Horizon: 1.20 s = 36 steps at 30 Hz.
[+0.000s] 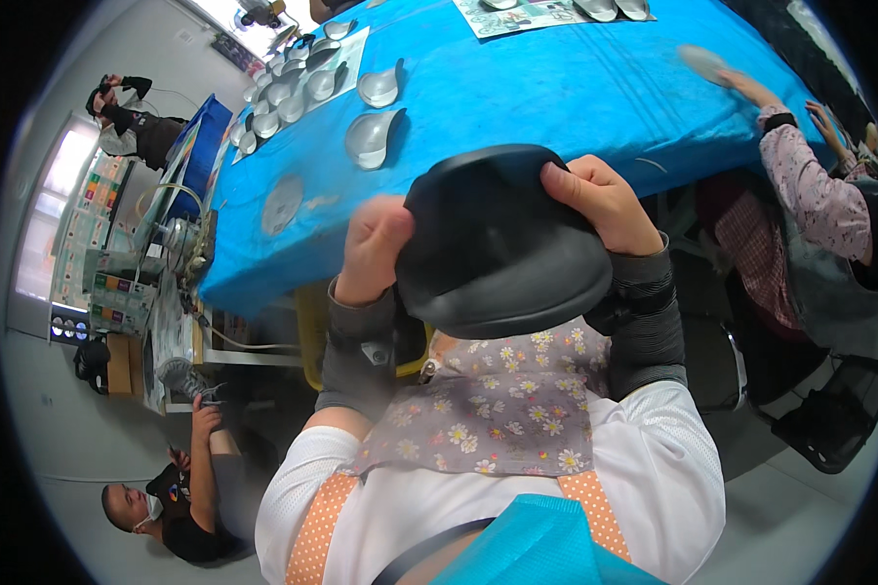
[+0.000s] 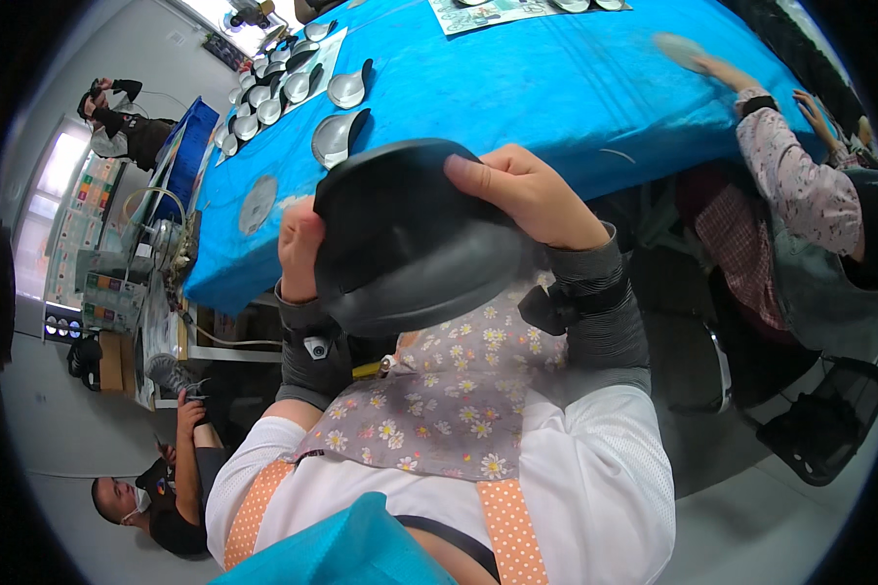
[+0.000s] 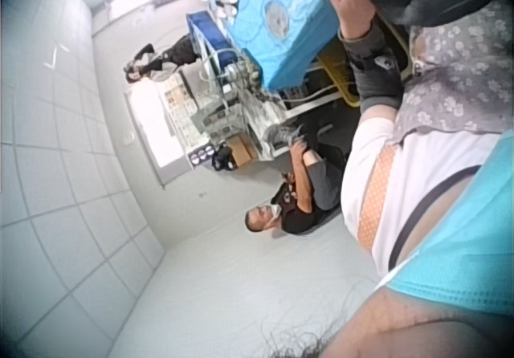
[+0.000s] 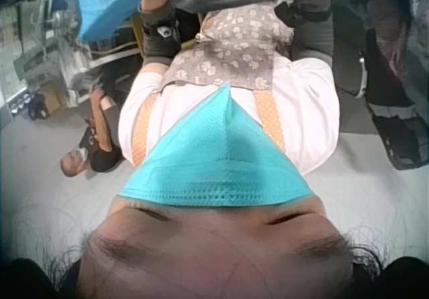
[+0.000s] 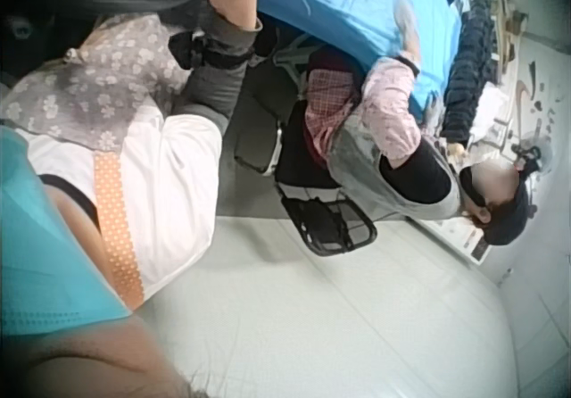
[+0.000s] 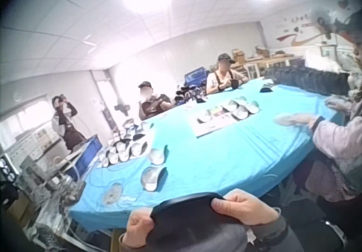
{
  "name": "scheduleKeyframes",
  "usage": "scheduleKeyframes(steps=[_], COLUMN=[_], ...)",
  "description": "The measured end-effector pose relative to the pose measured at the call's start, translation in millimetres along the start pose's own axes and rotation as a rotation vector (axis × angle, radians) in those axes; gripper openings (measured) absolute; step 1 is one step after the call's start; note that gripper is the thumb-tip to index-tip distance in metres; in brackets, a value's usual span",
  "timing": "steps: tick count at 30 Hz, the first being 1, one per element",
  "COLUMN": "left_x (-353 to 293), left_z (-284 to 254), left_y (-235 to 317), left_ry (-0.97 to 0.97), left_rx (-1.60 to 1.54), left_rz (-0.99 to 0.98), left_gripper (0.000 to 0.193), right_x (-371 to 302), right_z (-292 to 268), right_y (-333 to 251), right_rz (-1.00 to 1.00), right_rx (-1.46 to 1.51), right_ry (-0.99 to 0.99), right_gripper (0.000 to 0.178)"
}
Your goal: Inspecting and handling shoe components, specifically a black heel or toe cap piece, at a manufacturing table.
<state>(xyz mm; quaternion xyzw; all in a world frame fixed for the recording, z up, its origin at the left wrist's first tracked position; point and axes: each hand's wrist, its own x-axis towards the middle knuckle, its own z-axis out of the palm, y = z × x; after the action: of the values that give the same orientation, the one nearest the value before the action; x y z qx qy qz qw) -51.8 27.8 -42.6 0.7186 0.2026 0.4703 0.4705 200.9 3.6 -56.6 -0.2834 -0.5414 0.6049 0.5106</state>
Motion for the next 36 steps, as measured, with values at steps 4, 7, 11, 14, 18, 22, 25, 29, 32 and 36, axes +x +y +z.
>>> scheduleKeyframes(steps=[4,7,11,14,18,22,25,29,32,36], left_x=[5.4,22.0,23.7,25.3,19.1,3.9,3.9,20.6,21.6,19.6], left_z=[-12.9,1.0,19.6,23.4,15.4,-8.5,-13.6,18.9,28.4,36.2], left_y=[7.9,16.6,-6.1,-2.4,2.5,-9.4,-8.9,3.6,-7.4,-1.9], left_ry=[0.085,0.031,0.059,0.045,0.001,-0.082,-0.11,-0.043,-0.007,-0.046], left_rx=[0.155,0.149,0.264,0.242,0.017,-0.169,-0.233,-0.084,0.133,0.136], left_rz=[-0.171,-0.219,-0.263,-0.262,-0.326,-0.319,-0.376,-0.405,-0.339,-0.347], left_gripper=[0.046,0.032,0.034,0.03,0.019,0.02,0.026,0.023,0.025,0.047], right_x=[1.1,2.6,0.6,-3.0,-9.6,-12.2,-12.0,-7.4,-12.0,-11.7], right_z=[4.8,-4.4,18.2,13.0,6.1,3.6,-0.6,6.7,17.3,9.3], right_y=[-3.7,-6.4,-12.6,-17.2,-20.6,-20.3,-20.0,-19.6,-21.7,-22.2], right_rz=[-0.139,-0.512,-0.777,-0.774,-0.768,-0.759,-0.758,-0.936,-0.961,-0.989], right_rx=[-0.075,-0.856,-1.047,-1.051,-0.936,-0.773,-0.781,-1.078,-1.218,-1.154], right_ry=[0.09,0.153,0.238,0.19,0.195,0.12,0.123,0.167,0.228,0.213], right_gripper=[0.036,0.028,0.029,0.032,0.033,0.036,0.037,0.038,0.037,0.038])
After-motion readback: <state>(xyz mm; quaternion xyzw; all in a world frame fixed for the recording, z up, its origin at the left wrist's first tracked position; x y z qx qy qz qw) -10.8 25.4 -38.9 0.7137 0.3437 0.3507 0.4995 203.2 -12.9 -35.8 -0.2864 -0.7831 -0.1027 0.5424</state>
